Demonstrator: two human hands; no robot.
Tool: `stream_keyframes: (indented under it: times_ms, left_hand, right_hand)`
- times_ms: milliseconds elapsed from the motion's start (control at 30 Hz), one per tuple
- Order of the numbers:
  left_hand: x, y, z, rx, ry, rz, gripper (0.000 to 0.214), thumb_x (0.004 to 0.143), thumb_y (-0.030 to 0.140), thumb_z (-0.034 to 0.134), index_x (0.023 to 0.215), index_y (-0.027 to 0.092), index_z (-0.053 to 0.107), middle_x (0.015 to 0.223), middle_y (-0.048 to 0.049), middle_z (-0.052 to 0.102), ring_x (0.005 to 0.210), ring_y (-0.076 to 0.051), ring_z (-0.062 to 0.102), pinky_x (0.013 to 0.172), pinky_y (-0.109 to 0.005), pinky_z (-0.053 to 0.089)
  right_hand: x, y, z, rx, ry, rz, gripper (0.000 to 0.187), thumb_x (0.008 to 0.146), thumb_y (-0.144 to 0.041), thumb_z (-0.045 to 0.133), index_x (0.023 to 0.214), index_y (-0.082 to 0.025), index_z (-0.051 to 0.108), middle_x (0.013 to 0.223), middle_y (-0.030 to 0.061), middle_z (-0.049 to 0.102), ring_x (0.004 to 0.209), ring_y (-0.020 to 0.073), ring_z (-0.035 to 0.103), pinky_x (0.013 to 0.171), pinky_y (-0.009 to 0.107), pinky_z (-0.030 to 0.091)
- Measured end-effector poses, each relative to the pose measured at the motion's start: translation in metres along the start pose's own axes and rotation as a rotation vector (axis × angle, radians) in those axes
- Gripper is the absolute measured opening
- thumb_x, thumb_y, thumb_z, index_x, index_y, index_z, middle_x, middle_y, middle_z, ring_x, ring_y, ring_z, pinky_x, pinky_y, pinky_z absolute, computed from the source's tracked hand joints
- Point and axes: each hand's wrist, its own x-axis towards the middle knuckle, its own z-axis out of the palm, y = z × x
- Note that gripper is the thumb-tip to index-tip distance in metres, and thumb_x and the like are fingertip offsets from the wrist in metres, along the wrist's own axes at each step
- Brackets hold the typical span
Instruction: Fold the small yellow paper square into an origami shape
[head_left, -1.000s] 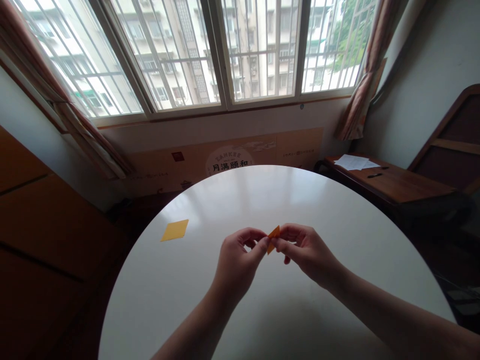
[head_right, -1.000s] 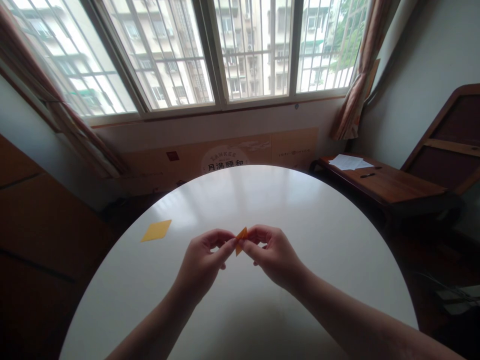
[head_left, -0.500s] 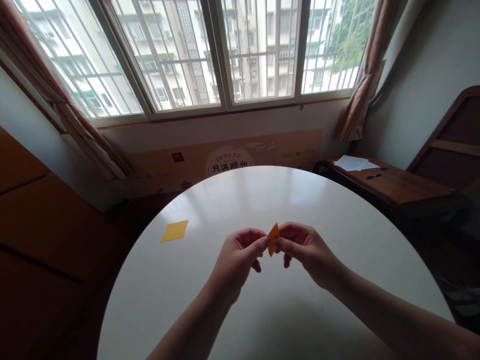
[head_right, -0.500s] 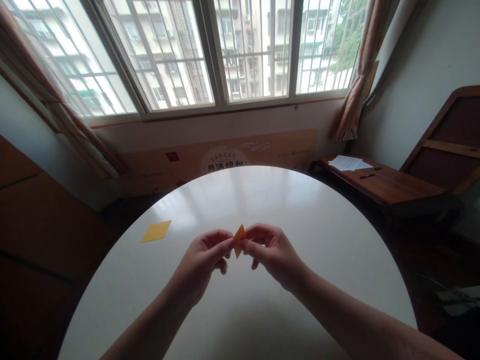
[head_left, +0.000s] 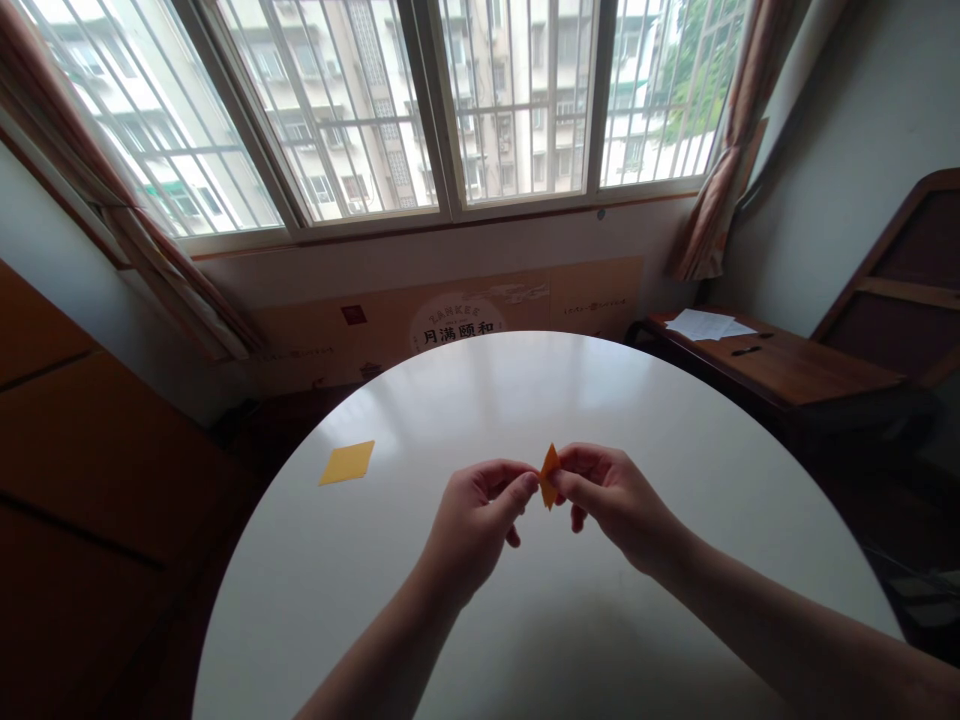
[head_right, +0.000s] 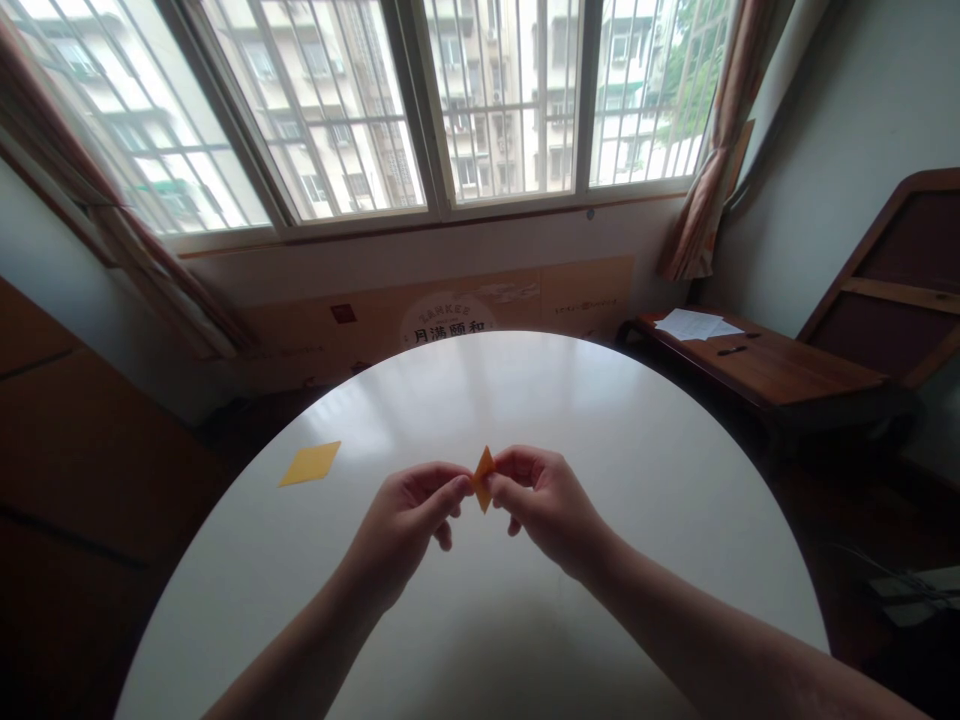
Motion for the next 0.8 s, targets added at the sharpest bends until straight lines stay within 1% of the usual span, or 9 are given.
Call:
stream_keyframes:
  times_ms: [133, 300, 533, 667, 800]
  left_hand:
    - [0.0024, 0.0018, -0.0014, -0.108, -0.032, -0.096, 0.029, 0.073, 0.039, 0.078, 0.083, 0.011, 0.077, 0.061, -0.0022, 0.059, 0.057, -0.011, 0.048, 0.040, -0.016, 0.043]
    - [0.0047, 0.0019, -0.0031, -0.152, -0.036, -0.152, 0.027, 0.068, 0.037, 0.083, 0.078, 0.012, 0.075, 0.061, -0.0011, 0.059, 0.056, -0.010, 0.049, 0.039, -0.015, 0.041]
    - [0.0045, 0.0053, -0.0038, -0.014, -0.020, -0.116, 0.025, 0.070, 0.035, 0.078, 0.076, 0.011, 0.074, 0.061, -0.0011, 0.062, 0.049, -0.009, 0.050, 0.039, -0.017, 0.043]
    - [0.0052, 0.0041, -0.0047, 0.033, -0.018, -0.089, 0.024, 0.072, 0.034, 0.076, 0.077, 0.011, 0.074, 0.060, -0.0011, 0.063, 0.047, -0.009, 0.051, 0.040, -0.018, 0.043]
    - [0.0077, 0.0025, -0.0068, 0.029, -0.017, -0.095, 0.025, 0.072, 0.035, 0.077, 0.077, 0.011, 0.073, 0.063, -0.0027, 0.066, 0.047, -0.009, 0.052, 0.041, -0.018, 0.043]
  right_hand:
    - [-0.0001, 0.0002, -0.0001, 0.026, -0.033, 0.001, 0.019, 0.084, -0.034, 0.072, 0.084, -0.016, 0.072, 0.072, 0.0021, 0.068, 0.060, 0.0124, 0.057, 0.045, 0.020, 0.046]
    - [-0.0010, 0.0019, -0.0015, 0.001, -0.051, -0.014, 0.021, 0.084, -0.036, 0.075, 0.088, -0.016, 0.074, 0.074, 0.0026, 0.070, 0.063, 0.0133, 0.060, 0.046, 0.020, 0.048]
    - [-0.0021, 0.0019, -0.0023, -0.062, -0.048, -0.015, 0.024, 0.082, -0.038, 0.077, 0.090, -0.016, 0.077, 0.074, 0.0033, 0.071, 0.061, 0.0139, 0.061, 0.046, 0.021, 0.048]
    - [-0.0006, 0.0029, -0.0030, -0.022, -0.069, 0.021, 0.026, 0.082, -0.041, 0.077, 0.091, -0.016, 0.078, 0.071, 0.0035, 0.070, 0.062, 0.0144, 0.061, 0.046, 0.021, 0.048]
    - [0.0025, 0.0046, -0.0038, 0.038, -0.095, 0.078, 0.027, 0.082, -0.041, 0.077, 0.093, -0.017, 0.079, 0.075, 0.0051, 0.071, 0.070, 0.0162, 0.063, 0.047, 0.020, 0.049]
